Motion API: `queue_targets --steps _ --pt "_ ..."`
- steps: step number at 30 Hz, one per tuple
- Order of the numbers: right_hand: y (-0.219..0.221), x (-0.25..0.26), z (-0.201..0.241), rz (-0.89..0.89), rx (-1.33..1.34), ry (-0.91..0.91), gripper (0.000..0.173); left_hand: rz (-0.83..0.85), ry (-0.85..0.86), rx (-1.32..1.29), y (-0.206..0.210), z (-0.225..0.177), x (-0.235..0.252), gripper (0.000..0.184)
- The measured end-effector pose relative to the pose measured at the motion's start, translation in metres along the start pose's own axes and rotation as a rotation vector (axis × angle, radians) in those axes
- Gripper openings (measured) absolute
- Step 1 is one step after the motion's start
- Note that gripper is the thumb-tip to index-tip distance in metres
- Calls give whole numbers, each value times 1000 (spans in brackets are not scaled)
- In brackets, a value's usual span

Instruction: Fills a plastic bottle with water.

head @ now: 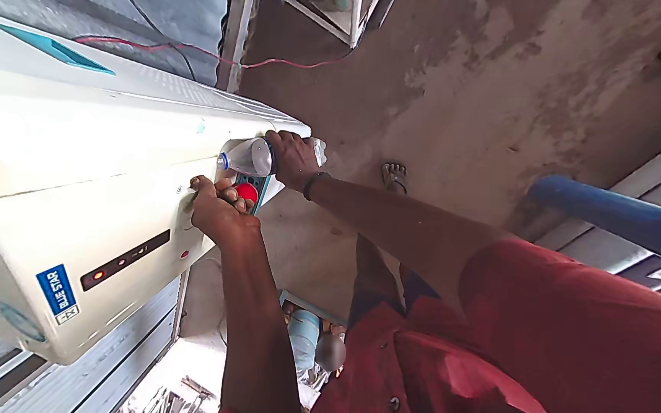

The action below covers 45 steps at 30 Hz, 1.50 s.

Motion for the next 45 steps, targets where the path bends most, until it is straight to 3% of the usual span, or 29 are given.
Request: queue_targets --steps 9,45 --pt "2 3 -3 -23 1 -13 65 -1 10 -4 1 0 1 36" --pt "-2 1 0 11 34 14 68 43 -2 -22 3 0 2 38"
Point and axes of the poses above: each hand's wrist, its own x-axis towards the middle knuckle, its own y-axis out of the palm, z = x × y, the point moved 9 cm from there along x, towards the middle knuckle, and after that the axes turned 9 degrees about -y, right-handed, at the moved point
